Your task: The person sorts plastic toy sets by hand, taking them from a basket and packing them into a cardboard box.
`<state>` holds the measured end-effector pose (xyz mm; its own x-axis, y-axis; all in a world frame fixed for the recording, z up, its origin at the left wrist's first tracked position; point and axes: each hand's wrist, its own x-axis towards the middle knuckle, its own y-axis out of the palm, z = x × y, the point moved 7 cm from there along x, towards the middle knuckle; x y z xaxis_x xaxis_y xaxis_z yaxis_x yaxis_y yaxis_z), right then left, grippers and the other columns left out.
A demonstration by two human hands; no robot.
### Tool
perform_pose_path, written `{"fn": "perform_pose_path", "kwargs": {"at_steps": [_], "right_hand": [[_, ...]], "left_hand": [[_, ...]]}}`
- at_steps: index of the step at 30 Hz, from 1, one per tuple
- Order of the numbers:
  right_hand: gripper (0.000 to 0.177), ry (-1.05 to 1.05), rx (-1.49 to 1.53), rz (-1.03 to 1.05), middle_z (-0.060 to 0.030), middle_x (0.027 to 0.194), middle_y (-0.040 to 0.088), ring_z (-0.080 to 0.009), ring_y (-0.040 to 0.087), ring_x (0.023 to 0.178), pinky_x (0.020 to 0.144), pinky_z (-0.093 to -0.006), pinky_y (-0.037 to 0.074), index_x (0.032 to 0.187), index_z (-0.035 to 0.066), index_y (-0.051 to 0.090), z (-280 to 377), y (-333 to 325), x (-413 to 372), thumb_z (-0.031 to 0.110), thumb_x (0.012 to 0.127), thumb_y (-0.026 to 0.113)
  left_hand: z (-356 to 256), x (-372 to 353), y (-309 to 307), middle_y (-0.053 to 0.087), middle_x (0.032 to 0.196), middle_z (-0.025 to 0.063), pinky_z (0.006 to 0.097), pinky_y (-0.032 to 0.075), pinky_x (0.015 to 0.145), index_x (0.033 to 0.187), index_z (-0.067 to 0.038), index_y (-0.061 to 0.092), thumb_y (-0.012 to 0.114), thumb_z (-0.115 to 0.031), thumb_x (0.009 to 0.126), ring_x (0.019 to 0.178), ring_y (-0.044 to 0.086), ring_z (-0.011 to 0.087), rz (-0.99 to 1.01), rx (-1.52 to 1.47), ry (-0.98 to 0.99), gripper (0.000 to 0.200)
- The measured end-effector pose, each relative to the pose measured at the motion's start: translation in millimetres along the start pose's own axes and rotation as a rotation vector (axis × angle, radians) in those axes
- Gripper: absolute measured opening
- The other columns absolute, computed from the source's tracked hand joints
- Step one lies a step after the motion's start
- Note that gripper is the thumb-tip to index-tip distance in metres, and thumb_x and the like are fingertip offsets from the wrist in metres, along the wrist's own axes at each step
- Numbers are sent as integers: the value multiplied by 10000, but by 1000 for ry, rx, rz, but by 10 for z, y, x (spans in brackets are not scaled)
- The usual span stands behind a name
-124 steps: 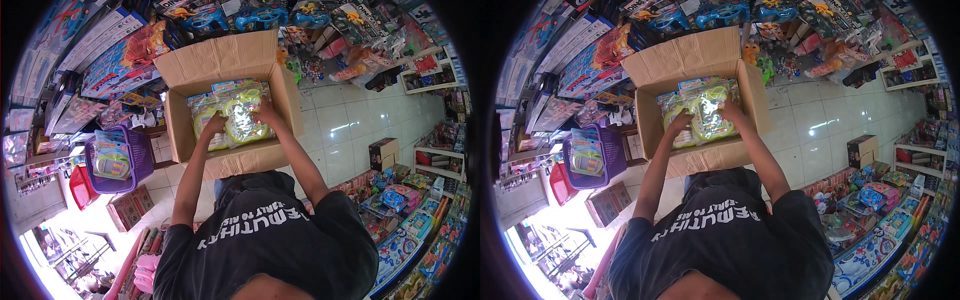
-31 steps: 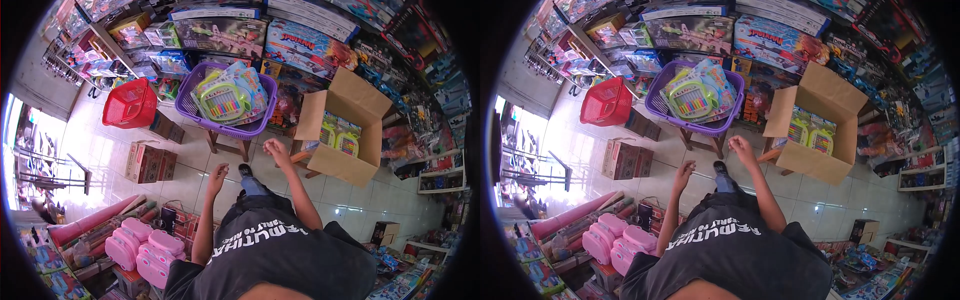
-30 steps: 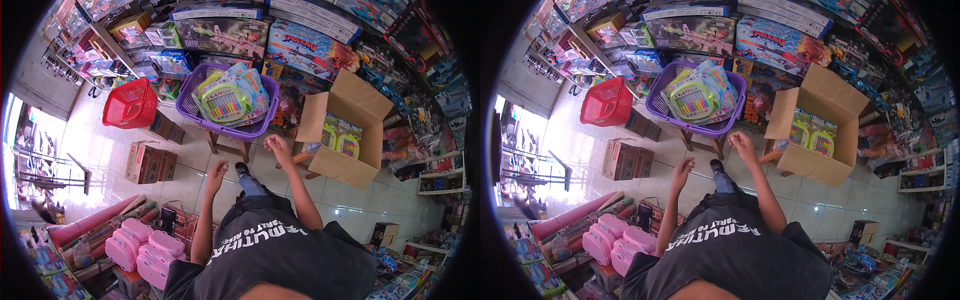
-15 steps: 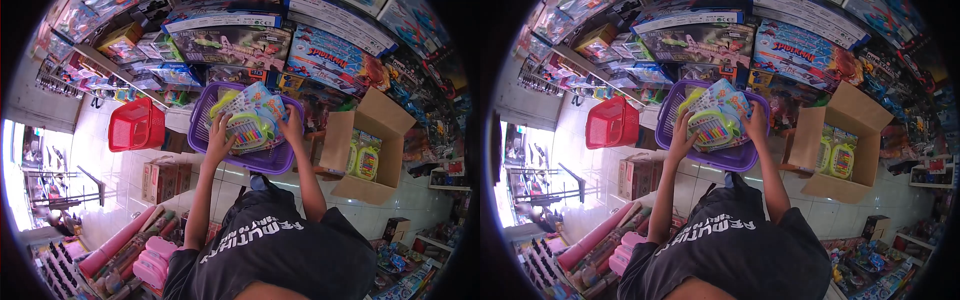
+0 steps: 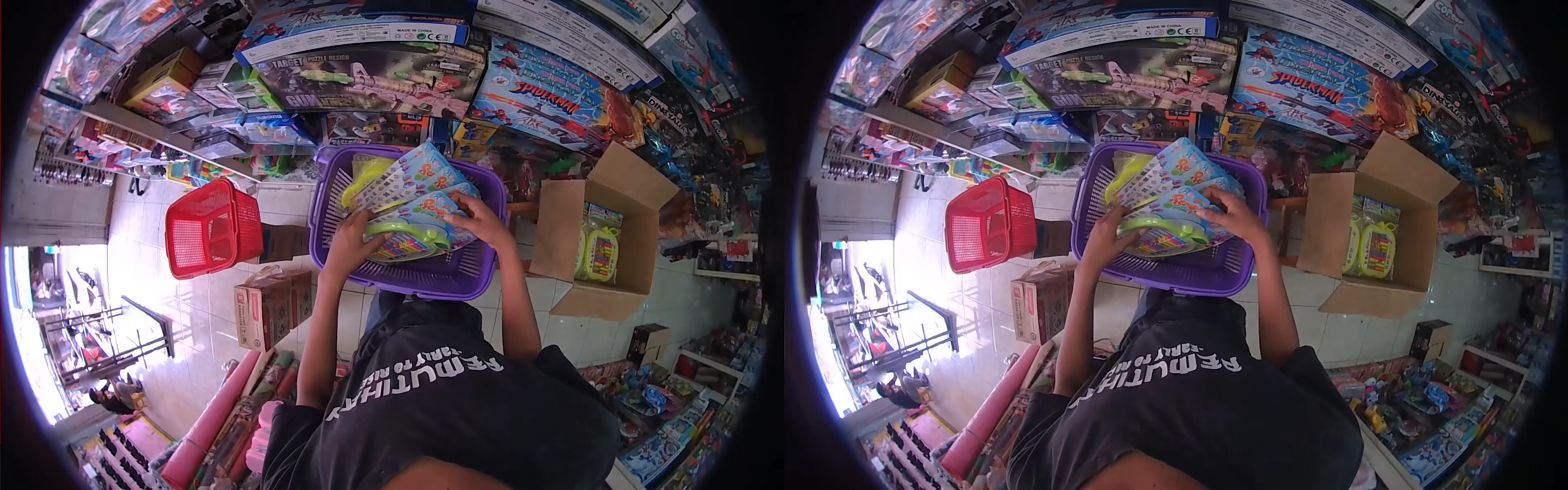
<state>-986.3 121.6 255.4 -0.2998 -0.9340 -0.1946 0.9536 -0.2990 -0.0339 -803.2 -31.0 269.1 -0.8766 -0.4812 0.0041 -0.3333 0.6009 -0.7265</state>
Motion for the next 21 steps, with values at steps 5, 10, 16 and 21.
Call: {"fn": "perform_pose_path", "kwargs": {"at_steps": [5,10,16,21], "right_hand": [[424,74,-137,-25,-93,1098,573,-161,535,966,833,-303,409,1171,4,505,-75,31,88,264,847,592],[434,83,-210,-112,-100,1066,593,-177,551,949,814,-310,423,1172,-3,505,-23,138,29,281,854,584],[282,-83,-149,-453,-54,840,578,-114,565,745,689,-278,433,902,24,554,167,146,7,298,848,592],[218,-211,-452,-601,-77,838,583,-190,579,802,704,-329,438,869,36,570,566,116,404,245,823,608]], "left_hand": [[91,44,111,570,1004,218,441,435,793,1108,-14,492,652,-315,746,927,550,379,43,48,88,497],[288,218,187,585,978,232,468,466,725,1106,-47,519,668,-291,729,877,568,407,285,12,27,473],[303,186,188,483,1161,178,442,415,852,1116,-48,527,677,-300,727,1017,494,366,175,9,252,488],[247,205,115,374,1269,149,482,333,932,1143,-60,509,666,-327,740,1104,416,361,98,150,409,509]]}}
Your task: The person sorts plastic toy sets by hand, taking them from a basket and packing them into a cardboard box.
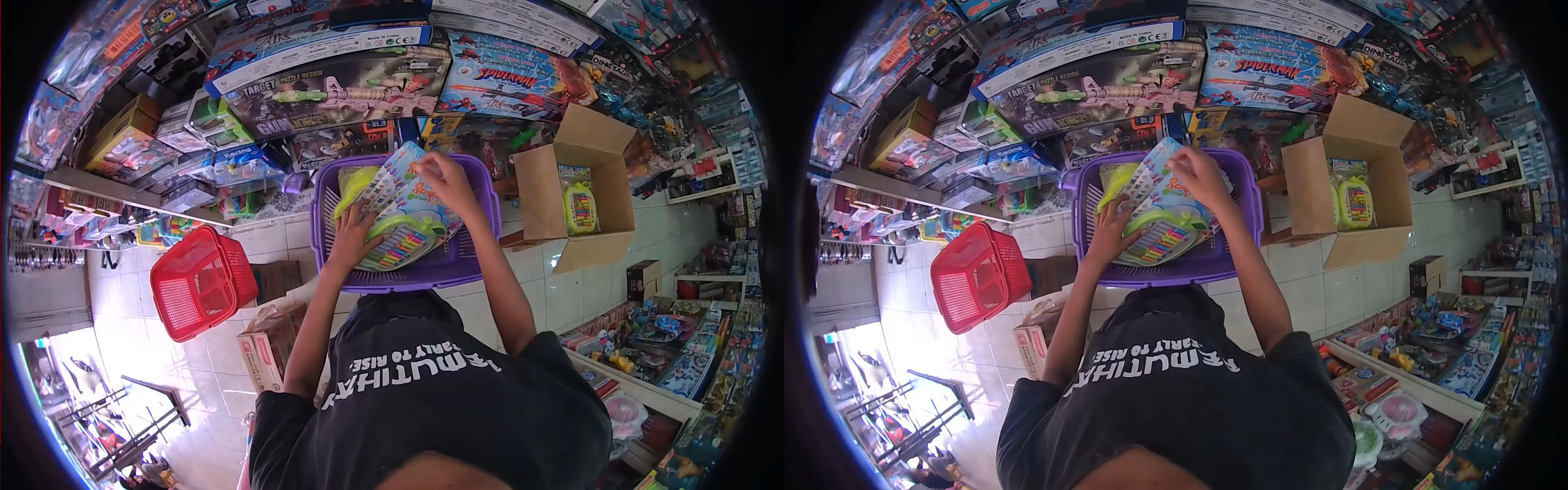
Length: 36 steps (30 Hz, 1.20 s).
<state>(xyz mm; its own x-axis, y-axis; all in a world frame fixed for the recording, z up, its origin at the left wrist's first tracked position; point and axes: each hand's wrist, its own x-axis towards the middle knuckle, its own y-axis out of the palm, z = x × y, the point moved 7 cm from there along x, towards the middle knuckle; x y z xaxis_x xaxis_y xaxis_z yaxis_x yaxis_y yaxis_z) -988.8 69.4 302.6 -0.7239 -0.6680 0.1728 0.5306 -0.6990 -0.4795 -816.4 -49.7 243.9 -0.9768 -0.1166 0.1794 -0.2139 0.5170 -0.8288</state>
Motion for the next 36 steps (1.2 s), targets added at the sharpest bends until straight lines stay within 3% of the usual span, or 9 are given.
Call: {"fn": "perform_pose_path", "kwargs": {"at_steps": [4,7,10,13,16,23,26,32,36], "right_hand": [[203,-367,-395,114,-78,880,587,-276,556,883,748,-399,444,889,41,586,404,487,392,201,772,629],[187,-272,-721,384,-80,883,579,-267,551,867,757,-406,451,877,47,614,156,1064,531,167,734,635],[154,-297,-876,185,-96,875,573,-283,528,902,806,-456,429,824,48,641,136,1179,537,140,700,634],[233,-211,-1062,238,-101,955,556,-276,482,998,799,-474,388,856,46,624,13,1205,415,205,693,675],[188,-310,-1149,175,-99,970,567,-270,462,1023,827,-487,356,819,46,636,11,1222,307,192,705,661],[134,-166,-1141,288,-77,864,621,-244,493,993,862,-487,321,765,59,649,157,1009,283,183,716,642],[140,-107,-1110,365,-74,746,619,-248,560,862,856,-521,319,742,59,646,110,910,302,198,724,643],[252,28,-759,444,-104,688,600,-320,590,706,697,-466,443,927,64,576,9,625,252,191,721,647],[337,28,-749,457,-121,710,611,-320,598,737,643,-422,466,1008,59,524,38,519,221,169,713,645]], "left_hand": [[16,60,13,355,1296,161,480,321,946,1206,-71,438,640,-330,770,1141,395,377,59,-177,81,547],[109,104,-50,384,1279,181,438,331,946,1197,-43,408,609,-291,801,1155,398,373,94,-376,13,510],[265,185,-152,431,1215,194,410,343,937,1177,-11,400,600,-226,800,1127,420,372,12,-470,-24,477],[576,261,-134,439,1148,230,427,381,897,1188,7,376,566,-144,780,1046,455,421,-223,-284,-102,474],[687,323,97,426,1143,267,450,420,849,1185,15,370,547,-147,787,999,484,437,-63,-285,-241,465],[796,376,150,488,1062,277,467,454,774,1137,15,416,572,-172,779,929,524,444,-97,-284,-262,433],[675,418,93,551,943,262,460,457,748,1079,18,470,582,-180,786,873,548,434,15,-282,-272,371],[436,279,-150,585,863,256,459,449,663,1047,17,490,585,-142,805,809,579,389,-68,-397,-98,305],[460,115,-563,591,772,219,405,441,571,1039,16,474,571,-117,827,701,595,353,-152,-472,-309,268]]}}
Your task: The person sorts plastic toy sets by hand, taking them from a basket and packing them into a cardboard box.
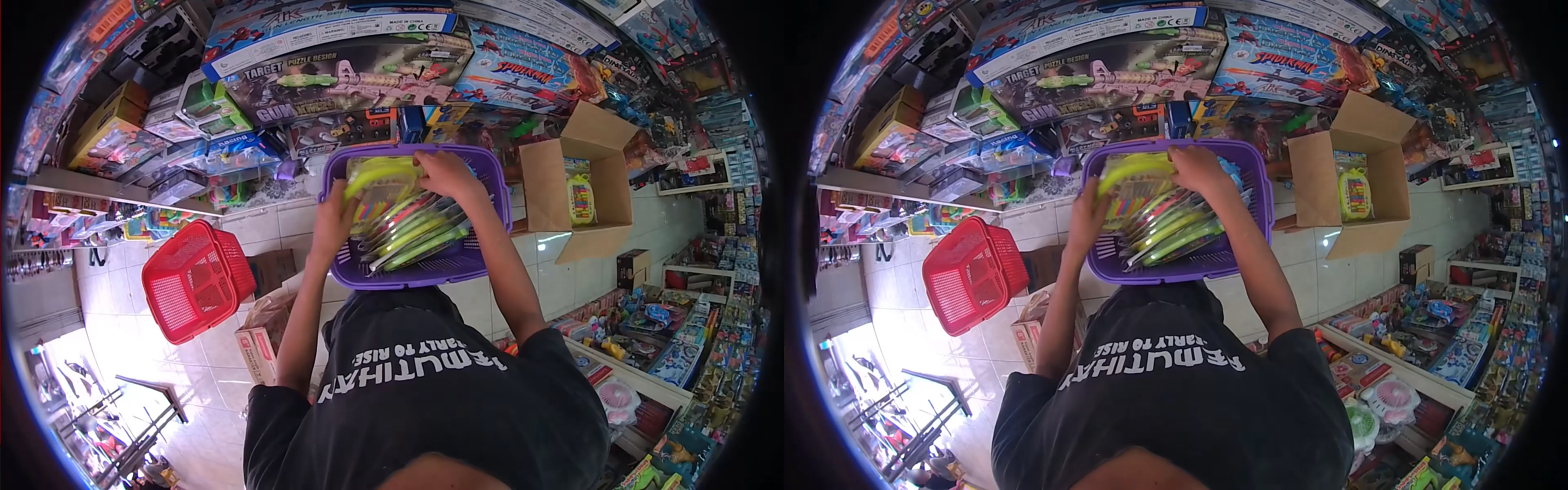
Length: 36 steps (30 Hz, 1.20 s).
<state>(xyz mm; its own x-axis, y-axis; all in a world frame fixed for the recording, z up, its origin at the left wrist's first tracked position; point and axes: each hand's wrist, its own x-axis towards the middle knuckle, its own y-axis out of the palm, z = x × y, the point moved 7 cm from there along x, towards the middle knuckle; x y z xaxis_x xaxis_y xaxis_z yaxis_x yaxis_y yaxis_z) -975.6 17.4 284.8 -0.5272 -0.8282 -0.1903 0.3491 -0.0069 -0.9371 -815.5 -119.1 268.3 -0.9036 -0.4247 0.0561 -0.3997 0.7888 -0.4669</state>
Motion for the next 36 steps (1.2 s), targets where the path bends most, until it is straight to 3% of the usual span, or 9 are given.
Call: {"fn": "perform_pose_path", "kwargs": {"at_steps": [7,14,17,19,24,26,29,32,36], "right_hand": [[413,-78,28,-120,-127,742,606,-333,598,786,690,-444,475,1035,47,504,144,63,177,248,719,677],[402,-261,86,-477,-126,955,611,-297,586,879,766,-393,456,1119,37,473,388,-110,167,283,828,600],[430,-43,522,-400,-135,1059,565,-242,564,962,803,-363,441,1169,52,437,329,-7,206,322,861,567],[457,176,1233,-39,-109,1047,572,-197,552,995,812,-345,448,1208,64,405,391,282,186,333,870,556],[440,-80,1525,27,-59,1050,580,-147,574,949,801,-280,466,1233,69,392,788,210,102,212,862,580],[461,16,1674,9,-48,1046,585,-123,575,938,783,-270,471,1255,70,383,674,284,139,164,853,588],[490,-68,1640,86,-46,1045,587,-118,575,937,779,-276,473,1270,63,374,649,243,111,158,844,597],[511,-105,1577,254,-46,1038,591,-111,576,924,773,-268,472,1278,54,365,843,219,22,161,839,604],[519,-272,1281,337,-62,1031,589,-126,551,943,803,-270,439,1278,34,362,1143,486,96,196,847,602]], "left_hand": [[-49,-97,-698,531,717,32,225,385,536,1038,3,470,509,-137,904,656,468,47,-464,-409,49,197],[68,-300,-986,547,1004,75,249,443,750,1168,-24,404,449,-144,935,877,540,113,-657,-776,38,266],[101,-351,-980,521,1111,90,295,451,816,1198,-38,384,443,-146,935,965,540,150,-698,-1033,60,290],[138,-365,-944,504,1148,91,318,448,835,1196,-46,385,443,-144,934,995,529,160,-709,-1173,86,286],[47,-374,-673,485,1184,96,387,433,874,1172,-70,393,488,-135,910,1085,492,218,-479,-1286,2,286],[245,-469,-706,451,1246,137,435,406,907,1266,-74,343,481,-326,908,1149,453,278,-421,-1191,-17,459],[99,-574,-776,335,1342,238,507,316,980,1393,-78,202,231,-755,772,1215,381,353,59,-1522,-67,919],[549,-680,-968,367,1318,240,484,317,991,1369,-53,249,216,-750,779,1191,407,355,-65,-1452,-319,914],[662,-743,-937,446,1264,200,476,411,925,1341,-21,286,283,-601,873,1108,495,336,29,-1211,-310,745]]}}
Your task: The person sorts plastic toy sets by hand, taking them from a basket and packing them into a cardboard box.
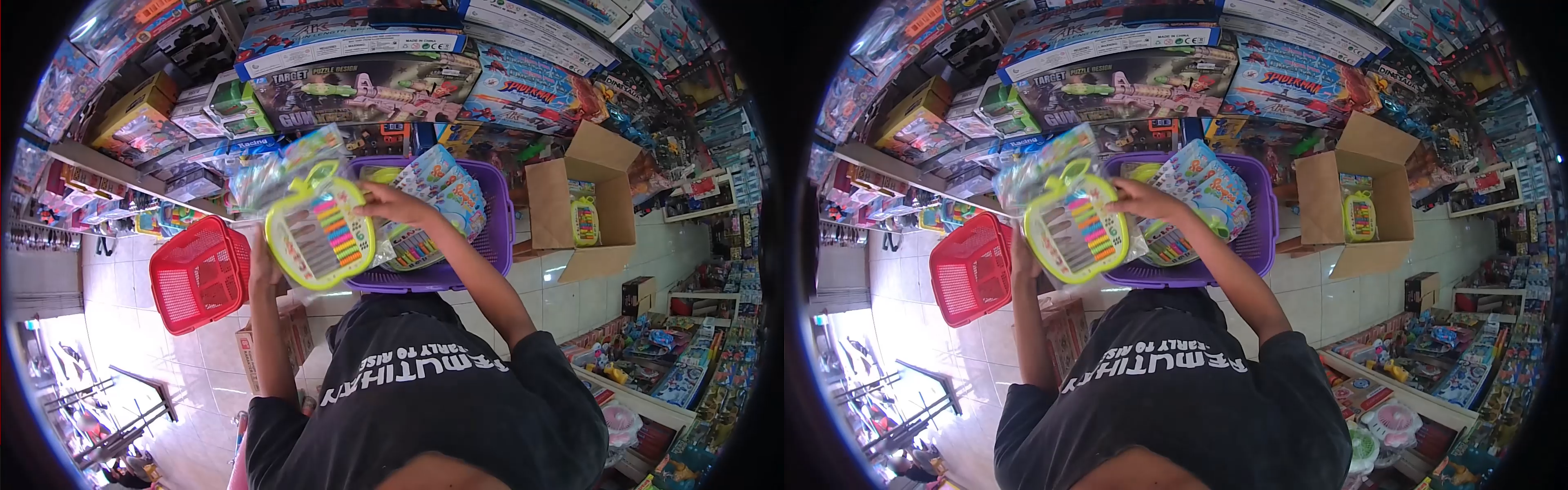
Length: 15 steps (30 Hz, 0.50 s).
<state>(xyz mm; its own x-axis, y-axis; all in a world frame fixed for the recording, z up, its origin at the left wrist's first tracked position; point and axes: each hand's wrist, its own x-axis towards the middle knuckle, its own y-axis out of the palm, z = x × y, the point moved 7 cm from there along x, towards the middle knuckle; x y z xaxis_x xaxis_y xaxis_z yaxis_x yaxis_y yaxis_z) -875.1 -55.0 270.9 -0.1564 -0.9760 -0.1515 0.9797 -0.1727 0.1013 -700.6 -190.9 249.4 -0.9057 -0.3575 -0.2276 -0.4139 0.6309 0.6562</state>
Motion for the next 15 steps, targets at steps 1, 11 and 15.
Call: {"fn": "perform_pose_path", "kwargs": {"at_steps": [1,11,15], "right_hand": [[480,4,-209,74,-71,1045,583,-133,541,951,813,-272,428,1254,39,391,-38,59,58,220,857,591],[245,-120,-1388,-447,-99,945,546,-264,531,897,757,-408,435,938,60,571,-104,-705,230,186,745,653],[233,-91,-1609,-404,-91,961,493,-284,475,969,800,-512,374,966,67,586,-186,-616,248,132,743,605]], "left_hand": [[34,-8,-38,446,1264,200,476,411,925,1341,-21,286,283,-601,873,1108,495,336,-4,1,5,745],[250,-236,-498,526,1167,190,410,521,781,1262,-43,360,501,-219,886,976,582,318,-338,-139,71,438],[285,-259,-454,523,1172,189,404,528,738,1258,-46,357,497,-228,888,982,580,319,-351,-133,75,435]]}}
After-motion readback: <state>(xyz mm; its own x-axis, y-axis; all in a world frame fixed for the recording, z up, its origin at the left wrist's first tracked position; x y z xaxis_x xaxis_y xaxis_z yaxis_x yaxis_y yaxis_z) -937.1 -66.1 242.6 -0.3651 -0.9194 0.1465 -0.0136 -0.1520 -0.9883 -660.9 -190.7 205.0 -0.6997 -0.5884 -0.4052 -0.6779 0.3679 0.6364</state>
